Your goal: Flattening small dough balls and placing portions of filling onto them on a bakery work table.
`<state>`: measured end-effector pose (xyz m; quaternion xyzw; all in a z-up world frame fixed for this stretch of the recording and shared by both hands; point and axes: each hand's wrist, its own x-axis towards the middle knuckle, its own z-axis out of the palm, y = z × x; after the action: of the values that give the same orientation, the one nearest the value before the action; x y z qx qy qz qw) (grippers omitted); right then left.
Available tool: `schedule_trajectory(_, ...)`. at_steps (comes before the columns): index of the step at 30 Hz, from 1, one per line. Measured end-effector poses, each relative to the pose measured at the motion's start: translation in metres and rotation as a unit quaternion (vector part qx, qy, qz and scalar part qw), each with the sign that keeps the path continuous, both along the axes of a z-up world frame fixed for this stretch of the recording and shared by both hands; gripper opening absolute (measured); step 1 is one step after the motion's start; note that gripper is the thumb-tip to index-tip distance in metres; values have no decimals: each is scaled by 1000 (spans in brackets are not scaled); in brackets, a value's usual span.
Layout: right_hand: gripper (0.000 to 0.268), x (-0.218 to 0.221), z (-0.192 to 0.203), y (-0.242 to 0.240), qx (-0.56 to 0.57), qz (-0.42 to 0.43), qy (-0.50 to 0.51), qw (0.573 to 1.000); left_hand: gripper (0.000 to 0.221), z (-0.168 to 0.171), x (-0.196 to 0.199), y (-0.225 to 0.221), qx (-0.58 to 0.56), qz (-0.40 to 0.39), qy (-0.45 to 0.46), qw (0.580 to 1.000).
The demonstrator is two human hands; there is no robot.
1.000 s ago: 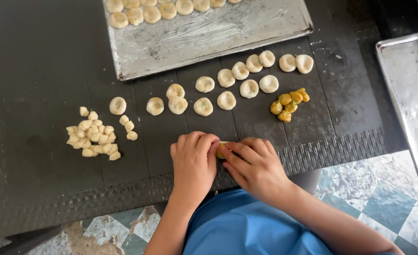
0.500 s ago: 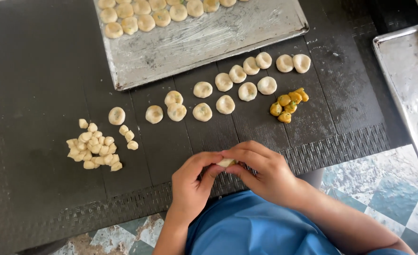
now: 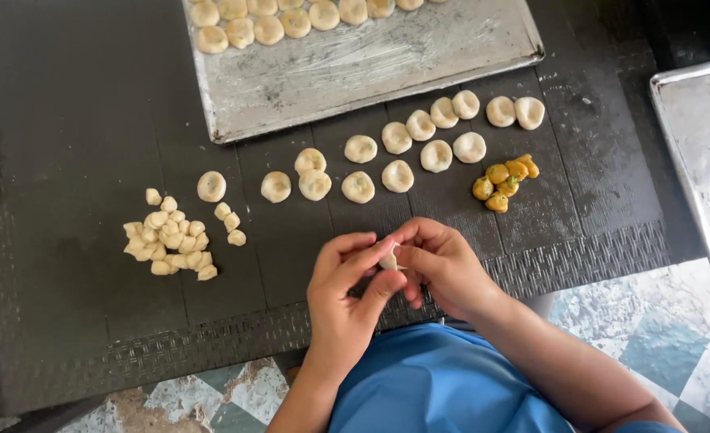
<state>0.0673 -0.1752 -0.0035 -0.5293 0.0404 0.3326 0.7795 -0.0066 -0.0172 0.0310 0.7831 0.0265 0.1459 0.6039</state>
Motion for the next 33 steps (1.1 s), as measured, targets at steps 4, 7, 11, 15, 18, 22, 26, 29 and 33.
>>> schedule_trajectory(4, 24, -7, 21, -3, -64, 35, -80, 994, 26, 3, -2, 9, -6, 16, -19, 1000)
schedule_trajectory(7, 46, -6, 28, -8, -61, 139, -178, 972, 17, -3, -5, 26, -52, 21, 6, 998)
schedule_trajectory(11, 18, 3, 10, -3, -293, 96, -603, 736, 24, -24, -2, 32, 305, -36, -71, 949)
schedule_trajectory(15, 24, -5, 14, 8, -348, 22, -717, 603, 19, -19, 1, 21, 308, 6, -104, 946)
schedule_trajectory(18, 33, -13, 20, 6, -308, 16, -691, 653, 53, -41, 0, 10, 232, 77, -84, 966)
schedule_trajectory(22, 34, 19, 24, 4, -282, 64, -640, 712, 56, -45, -1, 11, 283, 58, -83, 954)
schedule_trajectory(26, 27, 65, 45, 15, -288, 302, -458, 785, 65, -45, -6, 14, 268, 32, -102, 957)
schedule_trajectory(29, 44, 72, 43, 28, -365, 439, -446, 689, 71, -52, -12, 17, 271, 30, -100, 957)
schedule_trajectory(33, 43, 57, 51, 43, -474, 525, -474, 525, 62, -65, -22, 11, 311, 51, -110, 943)
